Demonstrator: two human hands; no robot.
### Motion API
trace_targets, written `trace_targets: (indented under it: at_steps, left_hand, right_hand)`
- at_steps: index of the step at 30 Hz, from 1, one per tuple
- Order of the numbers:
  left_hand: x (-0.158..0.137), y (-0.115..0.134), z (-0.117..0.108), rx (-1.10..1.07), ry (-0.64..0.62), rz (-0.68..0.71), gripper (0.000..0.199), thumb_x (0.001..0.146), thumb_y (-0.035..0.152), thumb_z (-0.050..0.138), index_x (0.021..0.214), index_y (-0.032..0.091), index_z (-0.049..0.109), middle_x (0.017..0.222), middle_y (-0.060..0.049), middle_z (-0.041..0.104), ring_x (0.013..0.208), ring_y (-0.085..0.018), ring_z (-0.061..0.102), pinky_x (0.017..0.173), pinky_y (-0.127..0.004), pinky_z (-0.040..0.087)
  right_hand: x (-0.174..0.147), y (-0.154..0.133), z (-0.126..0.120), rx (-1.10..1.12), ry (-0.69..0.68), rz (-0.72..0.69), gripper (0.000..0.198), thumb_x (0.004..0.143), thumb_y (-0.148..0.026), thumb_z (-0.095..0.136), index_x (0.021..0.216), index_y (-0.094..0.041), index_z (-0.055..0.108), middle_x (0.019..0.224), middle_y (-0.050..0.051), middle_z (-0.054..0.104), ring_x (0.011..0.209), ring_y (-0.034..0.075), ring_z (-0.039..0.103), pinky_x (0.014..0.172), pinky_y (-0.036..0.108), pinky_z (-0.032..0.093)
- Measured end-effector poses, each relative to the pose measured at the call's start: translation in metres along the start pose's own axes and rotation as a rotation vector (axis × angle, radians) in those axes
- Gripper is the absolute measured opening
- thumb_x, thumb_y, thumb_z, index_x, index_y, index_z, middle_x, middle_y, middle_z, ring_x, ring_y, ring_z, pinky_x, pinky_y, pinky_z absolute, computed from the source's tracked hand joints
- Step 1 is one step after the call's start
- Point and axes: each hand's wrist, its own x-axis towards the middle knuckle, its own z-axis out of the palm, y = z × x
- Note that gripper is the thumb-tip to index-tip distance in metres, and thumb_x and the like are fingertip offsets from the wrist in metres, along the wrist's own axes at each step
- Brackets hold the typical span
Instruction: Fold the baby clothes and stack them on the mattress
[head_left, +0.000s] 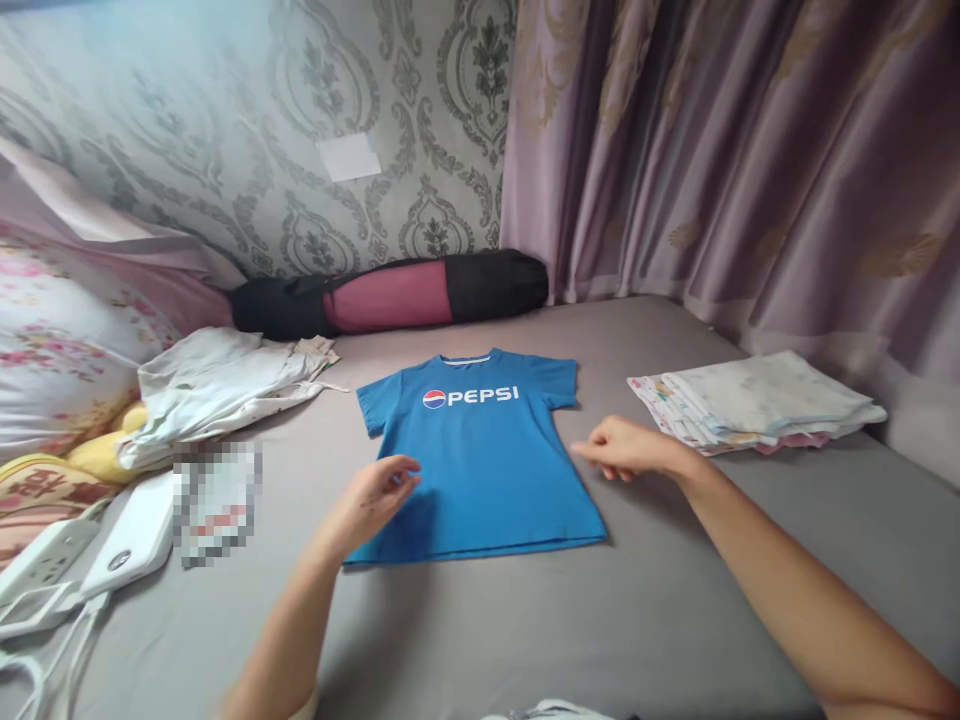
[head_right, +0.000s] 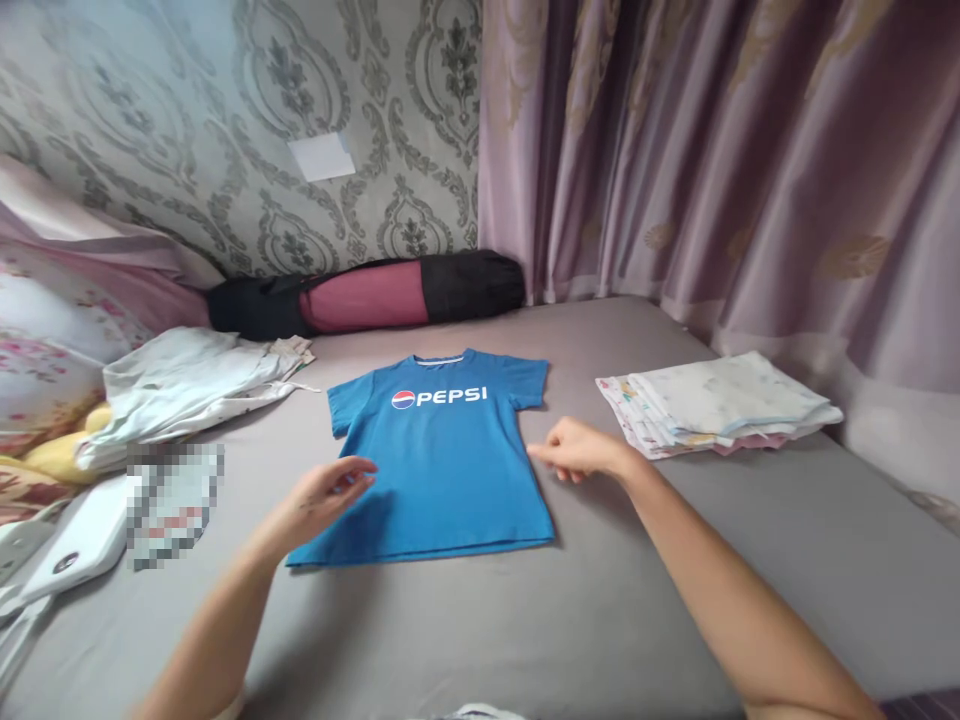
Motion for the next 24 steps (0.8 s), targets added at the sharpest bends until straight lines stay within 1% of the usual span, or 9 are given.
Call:
trace_targets:
  at_steps: [2,4,7,9,12,15,20,22,24]
  left_hand:
    - [0.022,0.019,0.019,0.015,-0.055,0.148,0.029,0.083,0.042,0.051,0.092,0.020,0.068,0.081,-0.004,0.065,0.071,-0.016,0.058,0.068,-0.027,0.046]
    - [0.045,0.035,0.039,0.043,-0.120,0.286,0.025,0.085,0.034,0.050,0.096,0.020,0.068,0.090,-0.006,0.066,0.079,-0.017,0.060,0.072,-0.027,0.047]
    - [0.077,0.054,0.068,0.135,-0.151,0.426,0.024,0.086,0.025,0.049,0.099,0.018,0.068,0.096,-0.008,0.066,0.085,-0.019,0.061,0.077,-0.029,0.048]
    - [0.094,0.062,0.085,0.212,-0.101,0.503,0.024,0.087,0.021,0.049,0.104,0.017,0.066,0.103,-0.010,0.065,0.096,-0.021,0.060,0.087,-0.032,0.046]
    - [0.111,0.070,0.105,0.284,-0.047,0.532,0.024,0.089,0.022,0.049,0.107,0.016,0.065,0.110,-0.011,0.064,0.102,-0.023,0.057,0.094,-0.035,0.044]
    - [0.116,0.072,0.119,0.304,0.005,0.515,0.027,0.092,0.030,0.048,0.109,0.017,0.064,0.114,-0.011,0.062,0.106,-0.024,0.055,0.094,-0.036,0.043]
    - [0.108,0.072,0.129,0.365,0.069,0.516,0.039,0.096,0.045,0.040,0.121,0.021,0.057,0.126,-0.009,0.057,0.117,-0.024,0.049,0.098,-0.038,0.041]
    - [0.104,0.072,0.130,0.415,0.070,0.540,0.045,0.096,0.047,0.036,0.129,0.020,0.051,0.134,-0.010,0.053,0.125,-0.025,0.045,0.103,-0.040,0.037]
    - [0.101,0.074,0.132,0.463,0.053,0.561,0.051,0.096,0.049,0.033,0.135,0.019,0.046,0.141,-0.012,0.048,0.132,-0.026,0.039,0.109,-0.044,0.032]
  right_hand:
    - [0.024,0.004,-0.009,0.102,0.181,0.034,0.040,0.087,-0.047,0.053,0.064,-0.015,0.059,0.058,0.003,0.064,0.037,0.006,0.048,0.036,0.017,0.029]
    - [0.048,0.008,-0.013,0.154,0.326,0.112,0.040,0.087,-0.047,0.055,0.066,-0.014,0.061,0.059,0.004,0.065,0.038,0.006,0.049,0.037,0.016,0.030]
    - [0.073,0.010,-0.012,0.167,0.395,0.214,0.042,0.086,-0.048,0.057,0.063,-0.013,0.062,0.052,0.005,0.062,0.037,0.007,0.050,0.038,0.017,0.033]
    - [0.080,0.007,-0.009,0.167,0.419,0.245,0.043,0.086,-0.045,0.056,0.060,-0.013,0.062,0.047,0.004,0.059,0.036,0.007,0.048,0.039,0.018,0.035]
    - [0.084,0.001,-0.005,0.161,0.462,0.261,0.041,0.086,-0.041,0.055,0.057,-0.013,0.062,0.044,0.003,0.056,0.035,0.007,0.046,0.040,0.019,0.036]
    - [0.087,0.000,-0.003,0.139,0.491,0.251,0.038,0.084,-0.040,0.057,0.057,-0.014,0.063,0.044,0.002,0.057,0.036,0.008,0.048,0.043,0.019,0.037]
    - [0.087,0.003,-0.003,0.064,0.556,0.262,0.036,0.085,-0.040,0.055,0.061,-0.017,0.065,0.050,0.003,0.061,0.043,0.010,0.054,0.048,0.021,0.038]
    - [0.086,0.003,-0.004,0.034,0.577,0.269,0.036,0.087,-0.040,0.052,0.063,-0.018,0.066,0.054,0.003,0.064,0.046,0.012,0.057,0.050,0.022,0.039]
    - [0.084,0.002,-0.004,0.005,0.566,0.266,0.036,0.089,-0.039,0.049,0.067,-0.018,0.067,0.057,0.004,0.066,0.050,0.013,0.060,0.053,0.023,0.040]
